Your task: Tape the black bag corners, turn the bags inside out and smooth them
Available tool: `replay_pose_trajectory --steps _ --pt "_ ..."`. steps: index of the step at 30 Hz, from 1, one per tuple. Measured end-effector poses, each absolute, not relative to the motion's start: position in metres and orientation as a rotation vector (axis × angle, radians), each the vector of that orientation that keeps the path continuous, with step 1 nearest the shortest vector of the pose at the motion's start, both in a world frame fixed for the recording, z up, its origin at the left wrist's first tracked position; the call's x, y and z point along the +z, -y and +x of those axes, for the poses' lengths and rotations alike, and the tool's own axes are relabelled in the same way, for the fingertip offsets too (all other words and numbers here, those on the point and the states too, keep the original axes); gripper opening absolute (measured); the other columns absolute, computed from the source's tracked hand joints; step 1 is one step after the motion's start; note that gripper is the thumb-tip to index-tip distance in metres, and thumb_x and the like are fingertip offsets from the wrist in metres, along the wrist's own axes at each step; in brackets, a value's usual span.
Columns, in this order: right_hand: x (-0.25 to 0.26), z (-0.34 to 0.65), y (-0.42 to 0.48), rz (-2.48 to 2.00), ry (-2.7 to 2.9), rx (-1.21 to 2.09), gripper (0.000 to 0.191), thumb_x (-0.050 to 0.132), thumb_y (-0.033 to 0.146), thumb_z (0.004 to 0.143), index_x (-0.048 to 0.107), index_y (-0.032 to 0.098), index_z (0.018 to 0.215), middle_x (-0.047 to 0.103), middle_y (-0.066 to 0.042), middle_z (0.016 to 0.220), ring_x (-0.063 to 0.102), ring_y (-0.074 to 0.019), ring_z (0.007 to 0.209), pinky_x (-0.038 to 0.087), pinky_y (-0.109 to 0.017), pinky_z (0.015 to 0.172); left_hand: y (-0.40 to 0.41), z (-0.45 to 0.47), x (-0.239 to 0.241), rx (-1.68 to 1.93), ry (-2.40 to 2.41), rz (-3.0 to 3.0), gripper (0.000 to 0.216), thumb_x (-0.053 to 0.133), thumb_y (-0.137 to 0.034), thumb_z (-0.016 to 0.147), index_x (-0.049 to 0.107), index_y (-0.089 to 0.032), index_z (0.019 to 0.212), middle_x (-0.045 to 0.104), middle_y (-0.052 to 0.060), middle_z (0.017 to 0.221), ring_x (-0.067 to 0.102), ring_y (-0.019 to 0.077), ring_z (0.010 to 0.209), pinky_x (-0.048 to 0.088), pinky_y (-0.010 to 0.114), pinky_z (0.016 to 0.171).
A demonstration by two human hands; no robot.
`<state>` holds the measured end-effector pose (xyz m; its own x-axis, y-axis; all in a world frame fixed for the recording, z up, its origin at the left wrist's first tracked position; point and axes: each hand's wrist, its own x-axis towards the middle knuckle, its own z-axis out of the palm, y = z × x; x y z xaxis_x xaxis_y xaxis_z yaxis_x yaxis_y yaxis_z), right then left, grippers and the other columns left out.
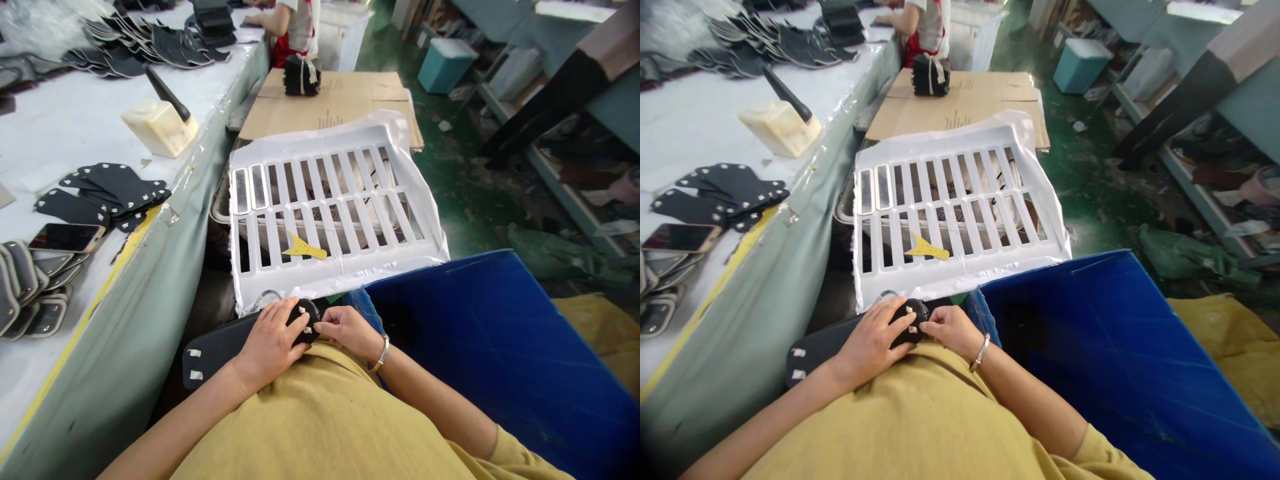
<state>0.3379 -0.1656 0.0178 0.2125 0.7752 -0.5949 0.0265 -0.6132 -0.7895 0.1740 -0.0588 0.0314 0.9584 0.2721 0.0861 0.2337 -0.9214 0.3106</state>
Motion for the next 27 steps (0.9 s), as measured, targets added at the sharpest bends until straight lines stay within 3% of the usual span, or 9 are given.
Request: replay_pose_trajectory --steps 8,17,23,27 --pt "0.012 0.337 0.161 -1.818 0.591 1.540 0.024 0.060 0.034 0.071 0.046 0.018 0.060 0.043 0.007 0.044 0.033 -0.0053 0.037 0.023 -0.019 0.037 0.054 0.179 0.026 0.249 -0.342 2.747 0.038 0.064 -0.029 0.071 0.059 -0.015 0.106 0.048 0.018 0.123 0.047 0.0302 0.113 0.041 0.045 0.096" --pt "0.006 0.336 0.157 -1.863 0.814 1.268 0.029 0.059 0.037 0.070 0.044 0.017 0.056 0.042 0.004 0.054 0.035 -0.0083 0.053 0.027 -0.022 0.048 0.055 0.176 0.018 0.343 -0.448 2.614 0.048 0.065 -0.026 0.067 0.051 -0.017 0.113 0.051 0.014 0.122 0.048 0.0281 0.112 0.042 0.045 0.096" --pt "0.004 0.345 0.150 -1.859 0.861 1.222 0.027 0.066 0.037 0.068 0.047 0.018 0.072 0.043 0.005 0.059 0.038 -0.0094 0.055 0.030 -0.023 0.050 0.054 0.176 0.013 0.365 -0.479 2.536 0.067 0.065 -0.027 0.067 0.034 -0.016 0.125 0.051 0.015 0.121 0.048 0.0287 0.113 0.041 0.047 0.097" --pt "0.000 0.341 0.147 -1.776 0.791 1.249 0.029 0.065 0.038 0.070 0.046 0.019 0.079 0.041 0.006 0.060 0.038 -0.0097 0.055 0.032 -0.023 0.050 0.053 0.179 0.014 0.350 -0.510 2.511 0.068 0.064 -0.029 0.067 0.033 -0.017 0.127 0.051 0.014 0.120 0.049 0.0285 0.112 0.041 0.046 0.096"
